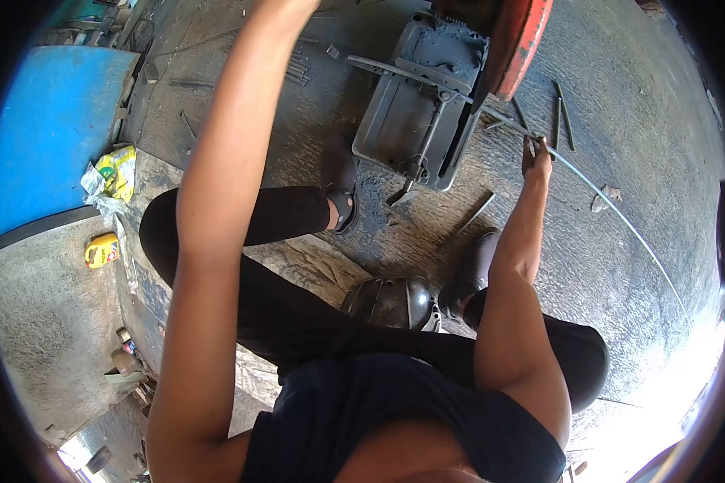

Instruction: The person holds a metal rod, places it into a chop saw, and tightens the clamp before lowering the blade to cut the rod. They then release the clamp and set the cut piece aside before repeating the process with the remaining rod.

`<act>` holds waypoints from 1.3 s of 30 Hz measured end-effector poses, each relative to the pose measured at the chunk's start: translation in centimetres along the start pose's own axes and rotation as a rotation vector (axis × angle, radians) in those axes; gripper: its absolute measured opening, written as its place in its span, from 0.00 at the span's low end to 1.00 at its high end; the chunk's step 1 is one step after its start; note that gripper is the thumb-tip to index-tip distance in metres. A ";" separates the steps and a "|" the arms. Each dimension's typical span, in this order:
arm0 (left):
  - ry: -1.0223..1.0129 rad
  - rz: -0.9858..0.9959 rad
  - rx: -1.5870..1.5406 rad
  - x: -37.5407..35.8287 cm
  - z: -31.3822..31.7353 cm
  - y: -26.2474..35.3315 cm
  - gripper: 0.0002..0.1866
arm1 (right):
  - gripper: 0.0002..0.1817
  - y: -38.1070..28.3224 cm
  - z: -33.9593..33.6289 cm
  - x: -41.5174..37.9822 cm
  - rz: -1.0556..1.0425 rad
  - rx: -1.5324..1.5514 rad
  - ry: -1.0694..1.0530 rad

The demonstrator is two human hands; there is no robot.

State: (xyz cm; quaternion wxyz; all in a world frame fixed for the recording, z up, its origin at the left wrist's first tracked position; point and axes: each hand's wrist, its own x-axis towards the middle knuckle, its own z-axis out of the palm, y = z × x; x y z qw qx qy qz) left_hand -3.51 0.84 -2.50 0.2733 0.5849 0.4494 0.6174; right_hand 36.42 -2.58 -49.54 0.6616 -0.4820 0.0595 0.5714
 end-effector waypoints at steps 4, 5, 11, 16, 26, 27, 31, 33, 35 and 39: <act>0.187 -0.139 0.170 -2.9 -9.4 -10.0 0.42 | 0.15 0.8 1.1 -1.5 -0.073 0.013 0.024; 0.301 -0.268 0.184 -4.3 -10.9 -12.2 0.32 | 0.13 1.1 1.2 -1.5 -0.086 0.021 0.028; 0.179 -0.714 0.552 -12.8 -17.6 -27.0 0.19 | 0.13 0.5 0.8 -1.7 0.019 0.008 -0.046; -0.026 -0.712 0.722 -13.2 -16.7 -31.7 0.25 | 0.17 -0.4 -0.6 -0.3 0.083 -0.106 -0.025; -0.037 -0.701 0.673 -10.1 -13.5 -37.4 0.39 | 0.19 -0.3 0.7 -2.0 -0.054 -0.177 -0.019; -0.062 -0.745 0.640 -10.0 -13.6 -37.0 0.40 | 0.19 -0.2 0.7 -2.1 -0.052 -0.180 -0.016; -0.145 -0.866 0.469 -10.0 -14.4 -35.1 0.44 | 0.17 0.4 0.7 -1.8 -0.065 -0.174 -0.010; -0.170 -0.875 0.412 -10.0 -14.7 -34.9 0.48 | 0.10 0.3 1.2 -2.5 -0.089 -0.119 -0.066; -0.175 -0.859 0.399 -9.9 -14.6 -34.7 0.49 | 0.09 0.3 1.7 -2.9 -0.087 -0.123 -0.037; -0.198 -0.856 0.476 -9.9 -14.5 -34.7 0.50 | 0.09 0.6 1.4 -2.6 -0.072 -0.110 -0.021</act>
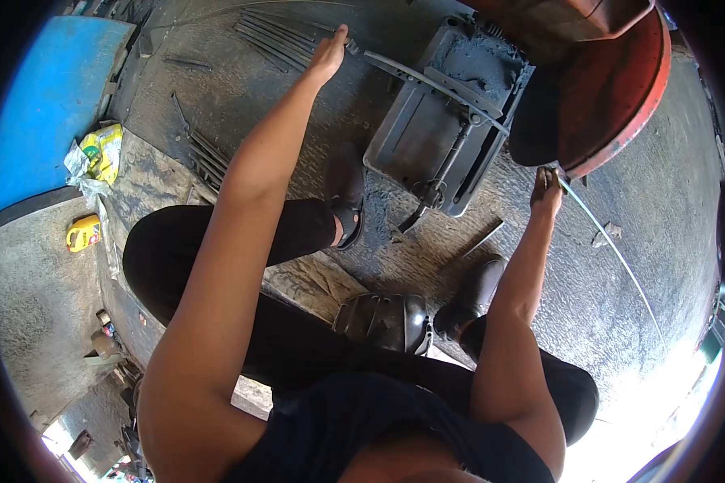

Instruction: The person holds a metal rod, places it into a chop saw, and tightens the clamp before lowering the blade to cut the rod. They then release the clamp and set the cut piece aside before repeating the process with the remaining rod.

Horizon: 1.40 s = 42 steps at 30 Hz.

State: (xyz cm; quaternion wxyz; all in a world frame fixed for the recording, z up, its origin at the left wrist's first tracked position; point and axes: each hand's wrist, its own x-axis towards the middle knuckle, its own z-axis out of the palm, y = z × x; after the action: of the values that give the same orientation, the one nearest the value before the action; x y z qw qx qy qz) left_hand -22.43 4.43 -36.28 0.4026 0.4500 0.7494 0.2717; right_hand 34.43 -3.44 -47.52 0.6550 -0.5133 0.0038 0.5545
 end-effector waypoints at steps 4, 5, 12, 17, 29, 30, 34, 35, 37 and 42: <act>0.087 0.027 -0.006 -1.4 0.2 0.5 0.50 | 0.11 1.5 0.1 0.9 0.032 0.030 -0.030; 0.086 0.027 -0.005 -1.8 0.2 0.7 0.50 | 0.13 2.0 0.2 0.9 0.033 -0.018 0.001; 0.099 0.087 -0.061 -2.9 -1.3 1.6 0.49 | 0.16 3.2 0.9 0.7 0.003 -0.018 -0.041; 0.030 0.074 -0.064 -2.8 -1.2 1.9 0.49 | 0.16 3.1 1.3 0.0 -0.012 -0.042 -0.045; 0.101 0.077 -0.037 -2.5 0.0 1.9 0.47 | 0.13 3.0 2.6 -0.8 -0.028 0.003 0.054; 0.089 0.065 -0.047 -2.5 -0.1 2.0 0.47 | 0.13 3.0 2.5 -0.8 -0.025 -0.008 0.081; 0.016 0.081 -0.085 -2.7 -0.6 2.4 0.50 | 0.16 2.9 2.7 -0.8 -0.057 0.017 0.087; 0.017 0.079 -0.084 -2.7 -0.6 2.3 0.50 | 0.15 2.9 2.6 -0.6 -0.028 0.008 0.105; 0.069 0.077 -0.061 -2.6 -0.4 2.0 0.49 | 0.13 2.9 2.4 -0.4 -0.003 -0.011 0.113; 0.076 0.070 -0.025 -3.0 -0.7 2.0 0.49 | 0.12 2.8 2.9 -0.9 -0.015 0.009 0.163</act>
State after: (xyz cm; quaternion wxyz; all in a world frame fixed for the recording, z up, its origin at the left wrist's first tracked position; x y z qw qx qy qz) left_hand -21.29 2.64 -33.28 0.3696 0.4603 0.7445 0.3118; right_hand 30.39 -2.53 -47.54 0.6589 -0.5540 0.0559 0.5058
